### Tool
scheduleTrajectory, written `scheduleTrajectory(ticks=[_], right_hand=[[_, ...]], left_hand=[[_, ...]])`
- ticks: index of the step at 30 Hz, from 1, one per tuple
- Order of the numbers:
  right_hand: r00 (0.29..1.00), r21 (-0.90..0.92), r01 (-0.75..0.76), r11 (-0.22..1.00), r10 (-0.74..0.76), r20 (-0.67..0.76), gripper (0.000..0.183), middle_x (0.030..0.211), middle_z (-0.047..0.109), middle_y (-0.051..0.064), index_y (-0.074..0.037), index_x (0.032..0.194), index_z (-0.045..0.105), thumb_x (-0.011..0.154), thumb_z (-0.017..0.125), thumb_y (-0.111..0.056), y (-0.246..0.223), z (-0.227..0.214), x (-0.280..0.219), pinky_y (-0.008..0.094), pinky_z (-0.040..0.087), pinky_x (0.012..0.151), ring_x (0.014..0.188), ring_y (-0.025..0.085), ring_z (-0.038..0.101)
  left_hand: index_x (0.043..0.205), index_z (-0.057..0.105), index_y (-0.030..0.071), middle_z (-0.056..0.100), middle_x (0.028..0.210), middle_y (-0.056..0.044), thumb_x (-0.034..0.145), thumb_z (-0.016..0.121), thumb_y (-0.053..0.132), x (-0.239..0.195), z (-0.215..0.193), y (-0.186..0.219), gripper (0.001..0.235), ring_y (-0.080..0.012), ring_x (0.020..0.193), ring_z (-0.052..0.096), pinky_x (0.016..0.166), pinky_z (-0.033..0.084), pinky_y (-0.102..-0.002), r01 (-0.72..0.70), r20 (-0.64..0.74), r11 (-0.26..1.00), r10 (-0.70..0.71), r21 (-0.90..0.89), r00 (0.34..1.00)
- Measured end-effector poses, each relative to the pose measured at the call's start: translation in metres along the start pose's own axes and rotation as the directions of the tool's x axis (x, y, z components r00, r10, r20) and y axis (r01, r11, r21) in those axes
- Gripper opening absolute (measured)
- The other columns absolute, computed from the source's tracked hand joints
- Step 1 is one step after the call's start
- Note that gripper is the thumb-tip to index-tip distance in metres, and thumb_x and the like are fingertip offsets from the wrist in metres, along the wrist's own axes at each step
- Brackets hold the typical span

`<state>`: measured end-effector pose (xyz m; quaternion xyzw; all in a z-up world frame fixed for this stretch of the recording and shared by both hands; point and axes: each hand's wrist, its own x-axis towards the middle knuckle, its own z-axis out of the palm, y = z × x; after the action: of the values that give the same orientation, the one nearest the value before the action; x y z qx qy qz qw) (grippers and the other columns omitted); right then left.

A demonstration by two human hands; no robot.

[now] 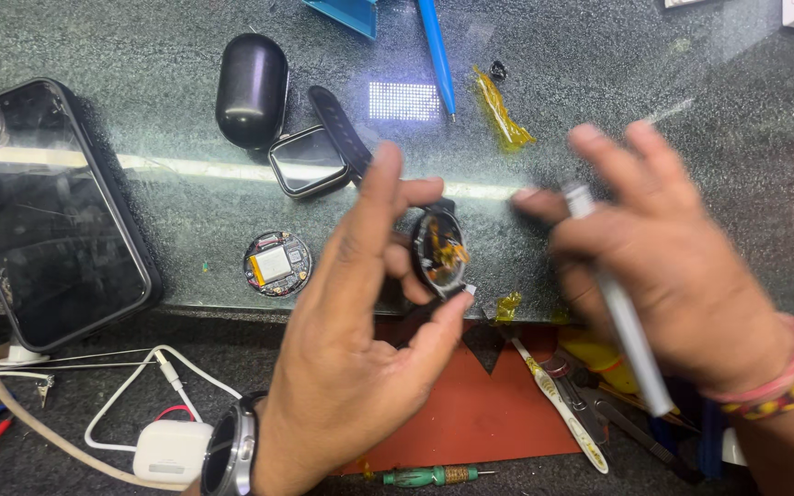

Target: The person uses a screwdriver and tweezers to adjust internal components of a disassembled smartwatch on a glass workbench. They then use a utility knife to scrape adhesive from the watch band and case edges, handling the watch and band repeatedly while other electronics and tools remain nearby.

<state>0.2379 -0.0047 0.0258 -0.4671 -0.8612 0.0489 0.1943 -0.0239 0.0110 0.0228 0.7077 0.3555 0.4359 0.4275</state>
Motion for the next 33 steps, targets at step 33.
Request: scheduleTrajectory(ticks=[33], right_hand=[[0.904, 0.71, -0.221, 0.669, 0.413, -0.107, 0.02, 0.111, 0.063, 0.012, -0.005, 0.108, 0.058, 0.093, 0.071, -0.006, -0.016, 0.007, -0.032, 0.035, 0.066, 0.096, 0.105, 0.022, 0.075]], left_hand=[[0.132, 0.061, -0.003, 0.061, 0.139, -0.017, 0.082, 0.085, 0.006, -0.002, 0.015, -0.007, 0.056, -0.0283, 0.116, 0.073, 0.095, 0.059, -0.032, -0.048, 0.09, 0.986, 0.033, 0.162, 0.995]])
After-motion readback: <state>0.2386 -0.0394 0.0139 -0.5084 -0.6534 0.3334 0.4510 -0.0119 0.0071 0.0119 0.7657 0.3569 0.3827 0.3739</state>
